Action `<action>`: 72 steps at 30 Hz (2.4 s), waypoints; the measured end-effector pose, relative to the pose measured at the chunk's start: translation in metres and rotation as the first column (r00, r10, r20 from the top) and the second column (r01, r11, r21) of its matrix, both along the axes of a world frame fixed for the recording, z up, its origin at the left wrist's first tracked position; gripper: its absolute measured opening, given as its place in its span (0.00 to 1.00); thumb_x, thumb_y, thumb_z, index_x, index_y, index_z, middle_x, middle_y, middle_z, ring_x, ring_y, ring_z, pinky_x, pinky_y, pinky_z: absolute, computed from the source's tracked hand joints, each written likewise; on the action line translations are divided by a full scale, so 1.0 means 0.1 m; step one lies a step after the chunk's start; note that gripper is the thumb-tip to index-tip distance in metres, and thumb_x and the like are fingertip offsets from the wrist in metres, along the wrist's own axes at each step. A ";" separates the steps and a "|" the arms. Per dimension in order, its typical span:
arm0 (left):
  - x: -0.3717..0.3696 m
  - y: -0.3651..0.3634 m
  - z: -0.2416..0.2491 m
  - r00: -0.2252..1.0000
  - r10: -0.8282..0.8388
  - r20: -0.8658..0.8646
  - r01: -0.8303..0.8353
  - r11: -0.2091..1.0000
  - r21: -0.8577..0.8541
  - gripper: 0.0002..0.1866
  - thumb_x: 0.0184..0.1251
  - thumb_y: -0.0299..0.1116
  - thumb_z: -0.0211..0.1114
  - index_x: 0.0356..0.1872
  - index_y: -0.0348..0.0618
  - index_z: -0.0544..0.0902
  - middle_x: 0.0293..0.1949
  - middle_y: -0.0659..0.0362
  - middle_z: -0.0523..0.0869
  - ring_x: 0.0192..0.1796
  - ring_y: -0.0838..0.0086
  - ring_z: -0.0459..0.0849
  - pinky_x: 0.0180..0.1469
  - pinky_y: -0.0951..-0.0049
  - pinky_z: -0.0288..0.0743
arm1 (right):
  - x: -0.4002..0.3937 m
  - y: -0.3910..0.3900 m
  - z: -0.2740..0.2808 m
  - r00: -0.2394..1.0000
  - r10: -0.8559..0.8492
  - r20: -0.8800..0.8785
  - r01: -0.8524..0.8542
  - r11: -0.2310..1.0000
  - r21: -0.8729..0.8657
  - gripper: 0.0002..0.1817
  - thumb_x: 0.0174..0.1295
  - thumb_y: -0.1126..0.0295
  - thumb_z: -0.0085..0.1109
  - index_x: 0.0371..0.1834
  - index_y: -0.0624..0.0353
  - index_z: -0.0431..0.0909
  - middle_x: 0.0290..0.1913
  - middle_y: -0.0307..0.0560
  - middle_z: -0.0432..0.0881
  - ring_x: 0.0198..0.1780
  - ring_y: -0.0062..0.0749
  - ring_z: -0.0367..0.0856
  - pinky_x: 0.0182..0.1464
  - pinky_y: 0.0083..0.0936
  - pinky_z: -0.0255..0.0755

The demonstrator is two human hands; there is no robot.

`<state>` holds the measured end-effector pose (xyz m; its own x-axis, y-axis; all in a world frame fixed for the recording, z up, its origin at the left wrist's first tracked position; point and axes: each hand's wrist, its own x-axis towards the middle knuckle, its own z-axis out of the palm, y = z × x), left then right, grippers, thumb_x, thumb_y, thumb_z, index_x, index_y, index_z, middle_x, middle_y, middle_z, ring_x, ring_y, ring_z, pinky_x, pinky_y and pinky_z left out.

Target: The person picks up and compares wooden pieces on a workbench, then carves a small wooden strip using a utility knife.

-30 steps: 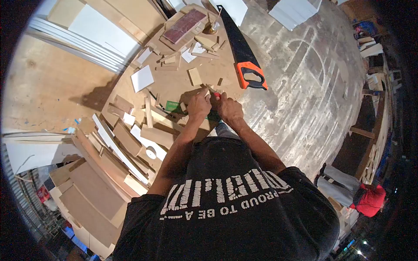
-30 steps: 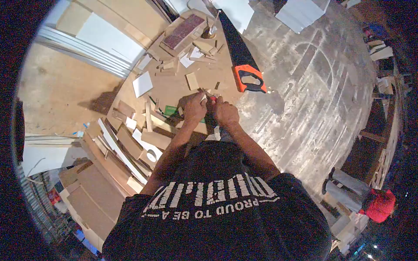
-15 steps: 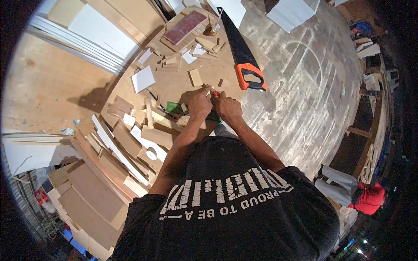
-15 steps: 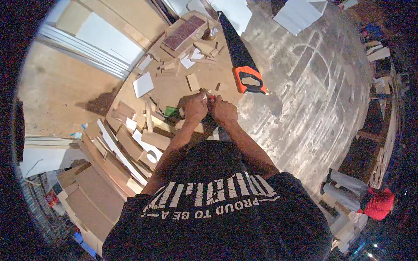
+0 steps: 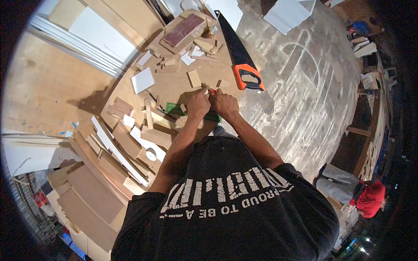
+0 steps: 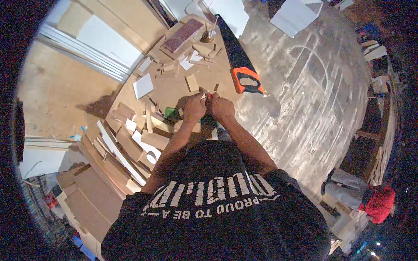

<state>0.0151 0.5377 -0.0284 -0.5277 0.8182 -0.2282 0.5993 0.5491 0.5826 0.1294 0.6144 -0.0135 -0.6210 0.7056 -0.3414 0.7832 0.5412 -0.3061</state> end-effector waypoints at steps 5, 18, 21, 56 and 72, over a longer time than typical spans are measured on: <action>-0.01 -0.02 -0.16 0.999 -0.031 -0.021 0.031 1.000 -0.005 0.19 0.72 0.38 0.60 0.62 0.51 0.81 0.42 0.42 0.88 0.47 0.44 0.86 0.50 0.47 0.80 | 0.12 -0.05 0.03 1.000 0.008 0.021 -0.008 1.000 0.023 0.24 0.77 0.50 0.38 0.45 0.63 0.73 0.35 0.63 0.87 0.39 0.57 0.89 0.42 0.51 0.82; 0.01 -0.02 -0.16 0.999 -0.011 -0.037 0.013 0.999 0.043 0.21 0.70 0.38 0.61 0.63 0.54 0.79 0.42 0.41 0.88 0.47 0.43 0.86 0.50 0.47 0.80 | 0.10 0.06 0.13 0.998 0.067 0.022 -0.068 0.996 0.057 0.22 0.75 0.52 0.42 0.45 0.63 0.76 0.38 0.61 0.87 0.40 0.52 0.90 0.41 0.48 0.83; 0.01 -0.02 -0.12 0.999 -0.020 -0.028 0.020 1.000 -0.006 0.21 0.71 0.38 0.60 0.64 0.54 0.79 0.43 0.41 0.87 0.49 0.43 0.85 0.51 0.47 0.80 | 0.08 0.00 0.34 0.992 0.122 -0.024 -0.120 0.990 0.067 0.24 0.75 0.51 0.43 0.46 0.64 0.75 0.33 0.62 0.87 0.37 0.57 0.89 0.41 0.48 0.82; -0.01 -0.04 -0.16 0.999 -0.020 -0.035 0.023 0.997 0.070 0.19 0.72 0.38 0.58 0.59 0.43 0.82 0.46 0.39 0.87 0.51 0.44 0.85 0.54 0.47 0.78 | 0.17 0.38 -0.06 0.986 0.150 0.070 -0.148 0.988 -0.029 0.22 0.72 0.54 0.47 0.51 0.65 0.76 0.44 0.65 0.86 0.46 0.53 0.89 0.44 0.49 0.82; -0.30 0.00 -0.63 0.936 0.079 0.342 -0.076 0.997 -0.024 0.18 0.77 0.41 0.51 0.60 0.45 0.75 0.56 0.40 0.82 0.56 0.43 0.82 0.59 0.48 0.73 | 0.56 0.07 -0.35 0.988 -0.032 -0.150 0.003 0.981 -0.193 0.27 0.77 0.44 0.33 0.57 0.58 0.67 0.38 0.69 0.84 0.42 0.66 0.85 0.43 0.56 0.78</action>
<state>-0.0149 0.5382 -0.0909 -0.4777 0.7746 -0.4145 0.3199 0.5928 0.7391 0.1852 0.6215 -0.0483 -0.6641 0.6473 -0.3740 0.7284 0.4476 -0.5187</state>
